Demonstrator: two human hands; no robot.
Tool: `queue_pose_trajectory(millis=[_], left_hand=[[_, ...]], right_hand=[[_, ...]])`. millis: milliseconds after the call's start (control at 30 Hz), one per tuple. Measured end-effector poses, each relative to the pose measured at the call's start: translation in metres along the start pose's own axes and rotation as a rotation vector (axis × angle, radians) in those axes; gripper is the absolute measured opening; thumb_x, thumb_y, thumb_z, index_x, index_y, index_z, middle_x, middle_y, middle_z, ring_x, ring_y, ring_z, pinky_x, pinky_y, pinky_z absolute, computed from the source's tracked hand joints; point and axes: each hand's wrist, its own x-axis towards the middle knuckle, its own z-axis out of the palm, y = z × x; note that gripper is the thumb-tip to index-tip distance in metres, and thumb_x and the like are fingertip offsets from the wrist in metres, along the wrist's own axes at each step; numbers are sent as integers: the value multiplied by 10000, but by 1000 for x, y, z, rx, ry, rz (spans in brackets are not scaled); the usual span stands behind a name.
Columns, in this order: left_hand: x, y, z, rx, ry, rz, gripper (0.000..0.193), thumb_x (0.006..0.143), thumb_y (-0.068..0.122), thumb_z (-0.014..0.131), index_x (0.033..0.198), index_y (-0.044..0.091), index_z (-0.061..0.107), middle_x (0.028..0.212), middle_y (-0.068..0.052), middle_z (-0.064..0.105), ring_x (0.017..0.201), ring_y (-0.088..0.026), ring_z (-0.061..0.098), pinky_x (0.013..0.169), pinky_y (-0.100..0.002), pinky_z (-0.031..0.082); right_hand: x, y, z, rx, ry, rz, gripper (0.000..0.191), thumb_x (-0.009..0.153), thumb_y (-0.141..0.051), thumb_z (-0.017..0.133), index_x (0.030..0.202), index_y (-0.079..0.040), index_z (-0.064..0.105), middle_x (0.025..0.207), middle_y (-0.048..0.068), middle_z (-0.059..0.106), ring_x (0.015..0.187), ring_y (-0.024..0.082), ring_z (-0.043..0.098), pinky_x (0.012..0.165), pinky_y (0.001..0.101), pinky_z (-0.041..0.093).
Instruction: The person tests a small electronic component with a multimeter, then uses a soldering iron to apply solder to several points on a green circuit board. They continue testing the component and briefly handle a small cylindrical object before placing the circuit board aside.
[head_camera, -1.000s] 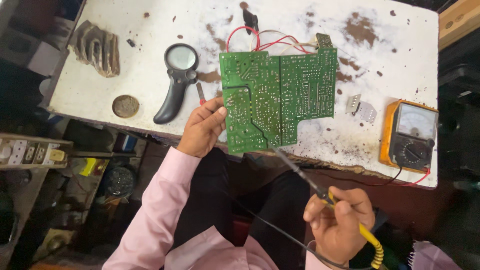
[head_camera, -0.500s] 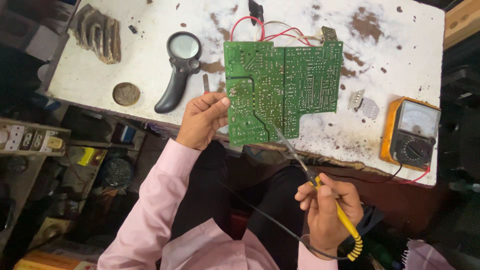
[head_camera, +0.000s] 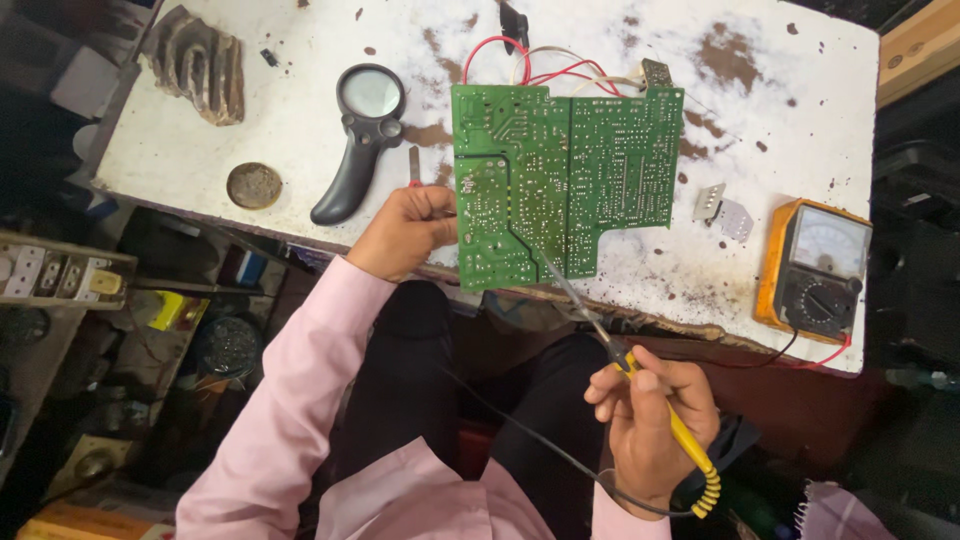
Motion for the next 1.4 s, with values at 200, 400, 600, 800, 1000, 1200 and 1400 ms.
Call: queue_pose_trajectory(millis=[200,400,600,800,1000,1200,1400], left_hand=[[3,4,0,-261,67,-113,81,977,-13,649,1000,-50,718,960,-99,752,866,-161,730,817,-280,604],[0,7,3,-330,87,-113,66,965,-21,666,1003,-59,705,961,-111,750,856,-170,734,794,-285,604],[-3,9,5,-344,84,-102,74,973,-10,666,1023,-58,691,978,-95,736,878,-165,728,818,-301,614],[-3,12,5,-363,73,-141,108,961,-5,645,1052,-34,695,1001,-82,736,900,-158,728,848,-306,608],[-2,11,4,-359,52,-76,97,943,-50,660,1032,-51,699,989,-119,749,893,-186,740,830,-316,614],[2,9,2,-235,-16,26,182,895,-120,668,1052,-29,685,1010,-83,758,905,-144,730,832,-274,601],[-9,1,13,95,171,225,175,919,-139,688,1082,-78,709,1049,-113,784,946,-145,742,835,-272,599]], right_hand=[[7,9,17,46,-56,60,175,1049,-88,572,1172,25,625,854,199,726,654,204,659,557,272,497],[18,24,36,48,-94,69,177,1051,-104,575,1157,31,619,858,187,733,650,195,659,550,270,491],[25,34,47,24,-102,70,182,1052,-116,579,1158,26,621,849,174,731,640,183,656,544,260,486],[27,41,49,90,-55,135,181,1054,-129,567,1129,27,622,826,176,725,615,190,647,530,264,486],[33,55,44,256,40,277,192,1030,-168,584,1078,15,616,758,177,698,571,210,621,503,264,461],[35,73,39,466,143,429,167,1004,-204,645,990,-38,653,731,160,698,531,204,589,517,277,473],[33,76,38,514,184,524,189,989,-247,666,901,-80,664,714,142,702,536,209,611,458,247,434]])
